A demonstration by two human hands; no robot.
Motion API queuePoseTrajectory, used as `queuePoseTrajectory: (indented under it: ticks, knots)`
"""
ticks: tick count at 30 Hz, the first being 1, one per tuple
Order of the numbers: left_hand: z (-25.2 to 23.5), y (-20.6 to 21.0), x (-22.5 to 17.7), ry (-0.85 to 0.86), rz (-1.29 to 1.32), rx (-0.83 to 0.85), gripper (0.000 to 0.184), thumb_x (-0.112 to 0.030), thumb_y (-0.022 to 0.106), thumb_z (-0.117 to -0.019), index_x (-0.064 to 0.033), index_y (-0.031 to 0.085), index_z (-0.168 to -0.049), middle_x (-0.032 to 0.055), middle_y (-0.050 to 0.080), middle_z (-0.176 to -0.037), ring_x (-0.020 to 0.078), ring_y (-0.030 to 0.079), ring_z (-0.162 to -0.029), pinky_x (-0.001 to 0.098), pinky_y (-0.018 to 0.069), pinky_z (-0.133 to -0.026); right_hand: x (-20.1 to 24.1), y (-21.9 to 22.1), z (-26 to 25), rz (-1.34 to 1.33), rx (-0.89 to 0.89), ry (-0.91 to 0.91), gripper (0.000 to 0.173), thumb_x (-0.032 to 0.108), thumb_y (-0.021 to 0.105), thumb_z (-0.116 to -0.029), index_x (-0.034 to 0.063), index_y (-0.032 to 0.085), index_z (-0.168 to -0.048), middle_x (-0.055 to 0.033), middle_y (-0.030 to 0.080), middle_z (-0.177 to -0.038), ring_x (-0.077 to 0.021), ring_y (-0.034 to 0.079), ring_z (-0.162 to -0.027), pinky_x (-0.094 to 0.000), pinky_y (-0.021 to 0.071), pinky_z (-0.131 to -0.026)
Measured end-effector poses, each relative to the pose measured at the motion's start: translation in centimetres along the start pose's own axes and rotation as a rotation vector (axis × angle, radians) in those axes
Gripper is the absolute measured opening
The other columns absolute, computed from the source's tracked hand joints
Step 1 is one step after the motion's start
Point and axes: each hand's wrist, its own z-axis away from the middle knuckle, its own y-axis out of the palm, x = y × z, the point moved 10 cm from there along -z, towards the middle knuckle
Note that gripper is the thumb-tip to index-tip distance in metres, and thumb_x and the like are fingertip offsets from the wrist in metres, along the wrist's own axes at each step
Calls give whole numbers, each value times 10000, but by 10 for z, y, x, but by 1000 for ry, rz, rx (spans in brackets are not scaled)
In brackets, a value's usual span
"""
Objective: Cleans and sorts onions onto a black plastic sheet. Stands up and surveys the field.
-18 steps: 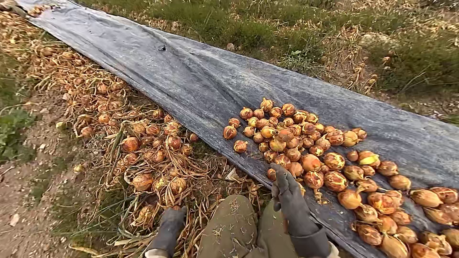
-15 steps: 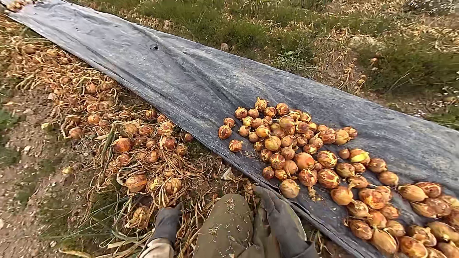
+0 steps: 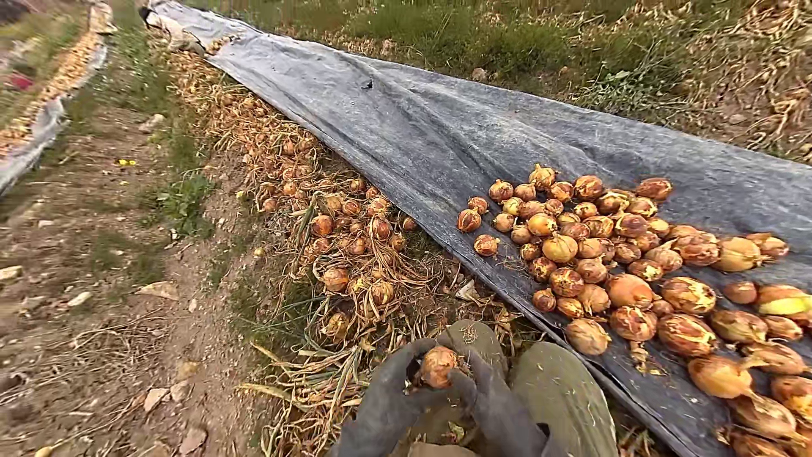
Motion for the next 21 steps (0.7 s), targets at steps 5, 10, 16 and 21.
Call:
queuePoseTrajectory:
  ticks: [5, 10, 16, 21]
  knots:
    - [12, 13, -9, -126, -424, 270, 446, -112, 588, -985, -136, 617, -1429, 86, 760, -1114, 220, 743, -986, 469, 596, -924, 10, 1, 5, -114, -126, -133, 488, 380, 283, -1122, 157, 588, -1432, -18, 673, -1324, -96, 683, -1075, -305, 586, -912]
    - [22, 22, 8, -378, -565, 551, 363, -366, 498, -1062, -72, 709, -1086, 118, 731, -1016, 291, 707, -990, 553, 541, -921, 22, -30, 25, 245, -431, -347, 517, 362, 356, -1104, 73, 509, -1505, -78, 713, -1251, -81, 713, -882, -325, 612, -772]
    - [-20, 37, -51, -200, -653, 416, 388, -367, 546, -1041, -143, 636, -1346, 119, 727, -1165, 312, 702, -1090, 555, 555, -926, -69, -33, 26, 473, 61, 408, 679, 681, 491, -962, 216, 559, -1453, -152, 708, -1212, -341, 677, -1132, -609, 506, -977]
    - [-62, 10, 27, -403, -605, 250, 405, -252, 516, -1040, -188, 598, -1431, 83, 669, -1336, 252, 628, -1259, 494, 505, -1080, -16, -115, 15, 225, -449, 180, 617, 475, 560, -1007, 188, 449, -1542, -136, 647, -1273, -217, 665, -718, -483, 580, -614]
